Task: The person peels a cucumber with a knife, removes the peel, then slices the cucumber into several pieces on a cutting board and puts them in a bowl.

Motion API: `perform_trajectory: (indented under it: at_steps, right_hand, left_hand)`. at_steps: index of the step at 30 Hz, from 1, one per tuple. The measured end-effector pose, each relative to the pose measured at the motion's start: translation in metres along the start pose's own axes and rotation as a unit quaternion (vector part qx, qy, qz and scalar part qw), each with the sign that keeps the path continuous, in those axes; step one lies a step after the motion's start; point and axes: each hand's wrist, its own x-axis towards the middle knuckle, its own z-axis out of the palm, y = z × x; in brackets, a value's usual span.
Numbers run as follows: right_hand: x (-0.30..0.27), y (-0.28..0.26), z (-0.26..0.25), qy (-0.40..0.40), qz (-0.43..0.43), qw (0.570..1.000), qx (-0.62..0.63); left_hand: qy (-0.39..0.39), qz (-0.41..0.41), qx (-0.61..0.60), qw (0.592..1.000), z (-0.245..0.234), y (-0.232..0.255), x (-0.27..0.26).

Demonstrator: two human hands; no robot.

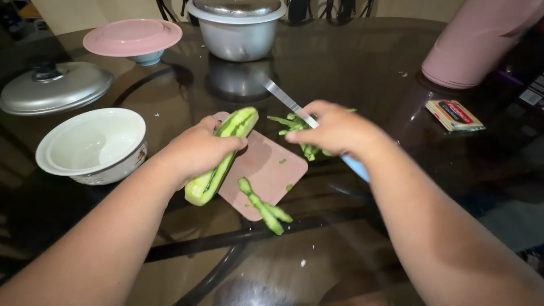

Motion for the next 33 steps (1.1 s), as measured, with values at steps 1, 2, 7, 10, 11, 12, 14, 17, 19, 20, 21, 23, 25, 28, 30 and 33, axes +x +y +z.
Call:
perform_trajectory:
  at_steps: [1,2,7,10,11,12,14,17,19,20,21,23,25,28,30,33]
  right_hand:
    - [-0.005,-0.005,0.010,-0.004,0.004,1.000,0.001]
    - [-0.008,-0.010,0.021,-0.007,-0.019,0.998,-0.055]
    - [-0.023,-0.009,0.028,0.023,-0.054,0.989,-0.137]
    - [-0.037,-0.012,0.032,0.041,-0.036,0.987,-0.152]
    - [-0.039,-0.016,0.035,0.074,-0.024,0.984,-0.163]
    - [-0.042,-0.020,0.037,0.107,-0.011,0.979,-0.173]
    - [-0.046,-0.024,0.036,0.126,-0.037,0.976,-0.173]
    - [-0.052,-0.027,0.028,0.097,-0.021,0.987,-0.129]
    - [-0.055,-0.026,0.028,0.037,0.021,0.995,-0.085]
    - [-0.056,-0.023,0.032,0.042,-0.029,0.993,-0.106]
    - [-0.055,-0.021,0.034,0.050,-0.081,0.987,-0.126]
    - [-0.051,-0.018,0.037,0.057,-0.076,0.987,-0.130]
    - [-0.044,-0.016,0.039,0.063,-0.070,0.987,-0.133]
    - [-0.035,-0.015,0.042,0.052,-0.064,0.988,-0.132]
    - [-0.029,-0.014,0.043,0.023,0.012,0.994,-0.103]
    - [-0.020,-0.013,0.040,0.046,-0.066,0.990,-0.119]
  left_hand:
    - [-0.004,-0.003,0.000,1.000,-0.001,-0.001,-0.006]
    - [-0.023,-0.045,0.026,0.998,-0.002,0.000,-0.012]
    - [-0.037,-0.064,0.146,0.987,-0.007,0.004,-0.028]
    - [-0.064,-0.065,0.169,0.981,-0.006,0.000,-0.037]
    - [-0.063,-0.034,0.181,0.981,-0.005,0.000,-0.041]
    - [-0.061,-0.003,0.193,0.979,-0.004,-0.001,-0.045]
    - [-0.073,-0.027,0.187,0.979,-0.003,-0.002,-0.053]
    - [-0.072,-0.023,0.183,0.980,-0.007,0.001,-0.053]
    - [-0.066,-0.002,0.181,0.981,-0.011,0.002,-0.053]
    - [-0.072,-0.015,0.170,0.983,-0.013,0.003,-0.053]
    - [-0.077,-0.026,0.159,0.984,-0.015,0.004,-0.051]
    - [-0.056,-0.023,0.163,0.985,-0.023,0.007,-0.047]
    - [-0.035,-0.020,0.168,0.985,-0.026,0.008,-0.045]
    - [-0.009,0.042,0.223,0.974,-0.022,0.005,-0.047]
    - [-0.009,0.073,0.319,0.945,-0.014,0.003,-0.047]
    - [0.053,0.129,0.335,0.932,-0.003,-0.004,-0.046]
